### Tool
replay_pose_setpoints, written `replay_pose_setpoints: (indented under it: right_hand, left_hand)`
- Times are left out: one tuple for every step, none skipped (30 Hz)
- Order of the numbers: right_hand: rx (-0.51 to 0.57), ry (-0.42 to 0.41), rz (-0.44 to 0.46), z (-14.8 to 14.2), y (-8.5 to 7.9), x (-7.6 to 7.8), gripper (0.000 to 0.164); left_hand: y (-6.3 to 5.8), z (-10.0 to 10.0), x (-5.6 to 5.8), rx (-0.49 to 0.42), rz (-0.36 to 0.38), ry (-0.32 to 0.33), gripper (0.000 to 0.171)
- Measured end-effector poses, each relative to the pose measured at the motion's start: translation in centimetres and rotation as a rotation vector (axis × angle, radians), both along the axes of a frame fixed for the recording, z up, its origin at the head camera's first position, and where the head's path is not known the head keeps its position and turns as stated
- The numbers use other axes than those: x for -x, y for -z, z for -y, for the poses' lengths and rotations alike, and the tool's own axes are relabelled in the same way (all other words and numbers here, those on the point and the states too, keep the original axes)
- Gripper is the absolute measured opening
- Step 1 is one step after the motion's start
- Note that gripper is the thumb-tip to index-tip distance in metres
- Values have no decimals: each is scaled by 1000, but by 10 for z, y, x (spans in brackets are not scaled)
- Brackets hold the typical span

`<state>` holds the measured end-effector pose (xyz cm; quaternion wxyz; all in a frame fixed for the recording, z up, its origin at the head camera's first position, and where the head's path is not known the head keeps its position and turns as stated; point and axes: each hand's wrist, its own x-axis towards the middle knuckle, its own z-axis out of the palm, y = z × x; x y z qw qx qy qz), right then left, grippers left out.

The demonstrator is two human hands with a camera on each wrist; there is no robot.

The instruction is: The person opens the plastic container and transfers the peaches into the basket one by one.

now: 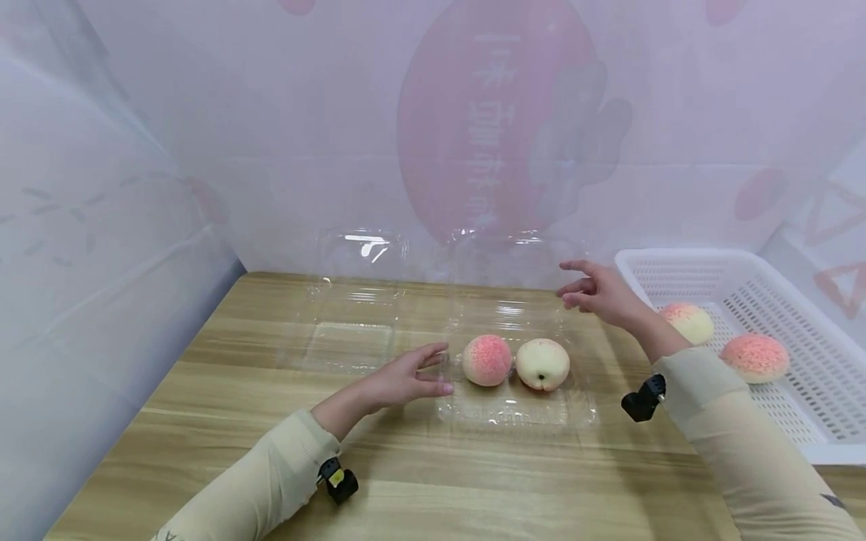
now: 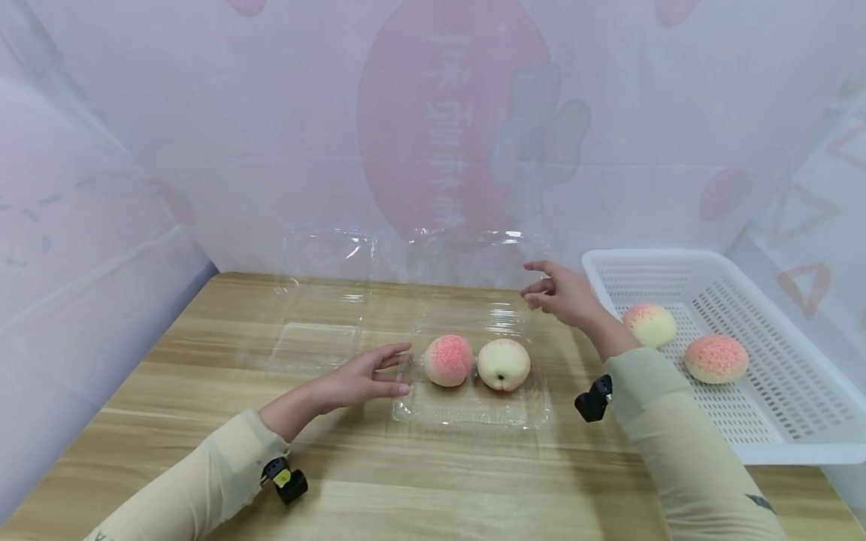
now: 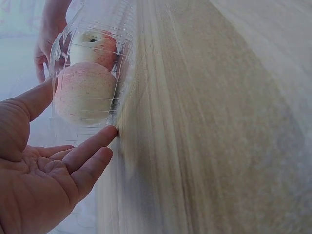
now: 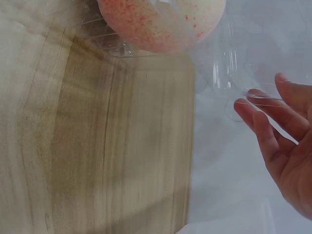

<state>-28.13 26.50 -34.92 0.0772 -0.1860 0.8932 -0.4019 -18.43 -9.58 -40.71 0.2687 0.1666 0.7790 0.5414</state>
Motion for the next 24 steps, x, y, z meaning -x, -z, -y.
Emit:
replay_pose_setpoints:
  right_hand:
    - [-5, -9, 7, 0, 1, 0, 60]
    - [-9, -17, 17, 0, 3, 1, 61]
    - [-10, -24, 28, -1, 4, 1, 62]
    - [-15, -28, 38, 0, 5, 1, 62]
    - [-20, -30, 44, 0, 5, 2, 63]
    - [-24, -31, 46, 0, 5, 2, 63]
    - [-28, -31, 48, 0, 6, 2, 64]
    - [-30, -28, 51, 0, 6, 3, 64]
    - [-36, -26, 51, 0, 6, 3, 64]
    - [-44, -22, 52, 0, 7, 4, 63]
    - [-49, -22, 54, 0, 7, 4, 62]
    - [-51, -19, 59, 0, 8, 5, 60]
    - [-50, -19, 61, 0, 8, 6, 58]
    - [-47, -16, 65, 0, 9, 6, 56]
    - [-41, -16, 70, 0, 10, 7, 53]
    - [-33, -12, 77, 0, 10, 7, 51]
    - [-32, -10, 79, 1, 11, 8, 50]
    - [-32, -4, 82, 1, 11, 8, 48]
    - [-35, -1, 84, 1, 11, 8, 49]
    - [-40, 6, 90, 1, 11, 8, 48]
    - [-49, 10, 94, 2, 11, 7, 49]
    - [-62, 19, 95, 2, 11, 7, 49]
    - [-75, 25, 96, 2, 11, 7, 50]
    - [-82, 34, 101, 3, 11, 7, 50]
  left_hand:
    - [0, 0, 0, 1, -1, -1, 83]
    - [0, 0, 0, 1, -1, -1, 83]
    - [0, 0, 0, 2, -2, -1, 83]
    - [0, 0, 0, 3, -2, -1, 83]
    - [0, 0, 0, 4, -3, -1, 84]
    - [0, 0, 0, 5, -4, -1, 84]
    - [0, 0, 0, 5, -5, -1, 84]
    - [0, 0, 0, 5, -7, -1, 84]
    - [1, 0, 0, 4, -7, -1, 84]
    - [1, 0, 0, 3, -7, 0, 84]
    - [1, 0, 1, 2, -7, 0, 84]
    - [1, 0, 1, 0, -7, 1, 84]
    - [1, 0, 1, -2, -5, 2, 84]
    - [1, 0, 1, -3, -4, 3, 84]
    - [1, 0, 1, -5, -3, 4, 85]
    - [1, 0, 1, -5, -3, 4, 85]
    - [1, 0, 1, -8, -1, 4, 84]
    - [1, 0, 1, -10, -1, 4, 84]
    - [1, 0, 1, -12, -1, 4, 84]
    - [2, 0, 1, -12, -3, 3, 84]
    - [2, 0, 1, -13, -1, 3, 84]
    - [2, 0, 1, -14, -2, 2, 84]
    - [2, 0, 2, -14, -2, 2, 84]
    - [2, 0, 2, -13, -3, 2, 84]
